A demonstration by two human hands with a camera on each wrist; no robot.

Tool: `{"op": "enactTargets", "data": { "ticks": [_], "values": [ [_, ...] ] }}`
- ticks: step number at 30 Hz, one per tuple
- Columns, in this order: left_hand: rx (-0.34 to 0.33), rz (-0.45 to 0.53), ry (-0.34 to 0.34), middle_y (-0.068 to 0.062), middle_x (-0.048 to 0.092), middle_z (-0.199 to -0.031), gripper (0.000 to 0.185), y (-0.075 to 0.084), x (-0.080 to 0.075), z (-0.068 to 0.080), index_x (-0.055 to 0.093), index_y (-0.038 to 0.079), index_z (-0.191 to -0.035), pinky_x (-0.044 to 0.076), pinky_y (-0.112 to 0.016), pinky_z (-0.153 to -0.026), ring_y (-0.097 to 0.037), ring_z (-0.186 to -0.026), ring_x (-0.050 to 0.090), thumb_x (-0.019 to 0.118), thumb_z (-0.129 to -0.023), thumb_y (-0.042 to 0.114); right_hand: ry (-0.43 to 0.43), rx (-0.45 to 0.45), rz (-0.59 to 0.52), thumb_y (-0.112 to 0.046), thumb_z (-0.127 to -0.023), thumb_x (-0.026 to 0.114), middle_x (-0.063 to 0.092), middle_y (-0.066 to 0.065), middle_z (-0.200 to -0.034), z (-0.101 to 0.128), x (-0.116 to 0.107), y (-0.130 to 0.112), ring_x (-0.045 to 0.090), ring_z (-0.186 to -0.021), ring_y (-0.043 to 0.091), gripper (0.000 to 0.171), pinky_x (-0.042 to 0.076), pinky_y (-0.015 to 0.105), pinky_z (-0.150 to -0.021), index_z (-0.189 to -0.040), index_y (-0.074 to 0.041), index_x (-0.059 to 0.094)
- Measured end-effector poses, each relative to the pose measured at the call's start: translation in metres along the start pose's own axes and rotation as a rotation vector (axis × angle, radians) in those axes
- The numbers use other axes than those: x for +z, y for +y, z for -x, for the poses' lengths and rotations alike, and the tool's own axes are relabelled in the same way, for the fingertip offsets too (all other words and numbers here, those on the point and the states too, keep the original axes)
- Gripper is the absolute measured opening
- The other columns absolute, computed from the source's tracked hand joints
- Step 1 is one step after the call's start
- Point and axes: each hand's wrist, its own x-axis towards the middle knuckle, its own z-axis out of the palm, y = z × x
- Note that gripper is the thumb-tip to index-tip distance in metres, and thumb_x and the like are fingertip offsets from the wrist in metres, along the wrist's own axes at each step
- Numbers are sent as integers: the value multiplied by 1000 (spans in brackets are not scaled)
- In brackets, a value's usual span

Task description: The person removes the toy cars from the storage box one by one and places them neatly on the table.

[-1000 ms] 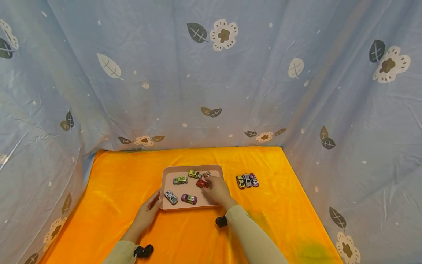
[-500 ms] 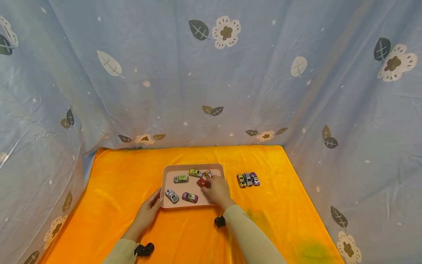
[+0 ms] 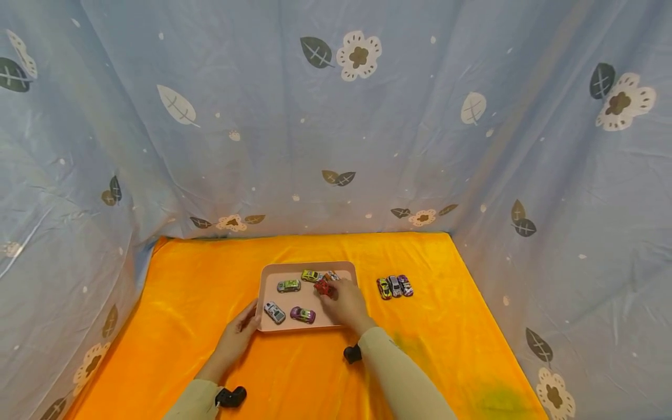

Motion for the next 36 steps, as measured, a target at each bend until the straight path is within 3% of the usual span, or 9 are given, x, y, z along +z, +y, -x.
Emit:
{"op": "enactTargets", "data": {
  "ticks": [4,8,15,24,28,31,36],
  "values": [
    [-4,3,6,-7,52,-140,54,-1,0,-1,41,26,-149,38,-48,-104,-28,-126,50,57,-98,31,85,-10,-123,-28,-87,74,61,2,-96,5,-11,6,55,-82,17,39,49,35,-74,-120,-8,67],
    [-9,2,10,-7,52,-140,53,-1,1,-2,42,26,-148,37,-48,-105,-28,-128,48,58,-98,31,173,41,-232,-22,-86,75,61,5,-95,15,-26,18,56,-83,20,35,49,35,-72,-117,-9,68],
    [-7,-24,23,-9,51,-140,55,-1,2,-2,41,23,-149,39,-49,-103,-30,-124,51,58,-98,32,282,268,-522,-38,-90,68,63,12,-103,40,-48,63,58,-85,22,50,49,22,-66,-125,-3,62],
    [-28,3,12,-6,52,-139,53,2,-1,-2,42,25,-148,41,-46,-102,-26,-122,52,59,-98,32,366,521,-610,-49,-91,61,54,14,-119,63,-77,124,54,-99,21,65,49,18,-69,-136,-3,51],
    [-30,4,7,-6,51,-141,54,0,-1,-3,41,25,-149,40,-45,-103,-26,-123,51,58,-98,33,340,607,-633,-54,-92,56,46,18,-130,62,-92,145,47,-115,30,76,46,32,-91,-144,-1,40],
    [-30,8,11,-6,52,-140,54,-2,0,-4,41,25,-149,40,-45,-103,-26,-123,52,58,-98,32,276,642,-633,-54,-94,53,39,24,-139,62,-101,156,39,-125,37,83,36,49,-103,-148,2,30],
    [-31,5,11,-4,52,-140,53,-2,-1,-3,42,27,-148,41,-45,-102,-25,-122,52,58,-98,32,188,656,-599,-51,-96,53,36,26,-143,61,-103,165,35,-130,40,80,31,51,-107,-150,3,27]
  ]
}}
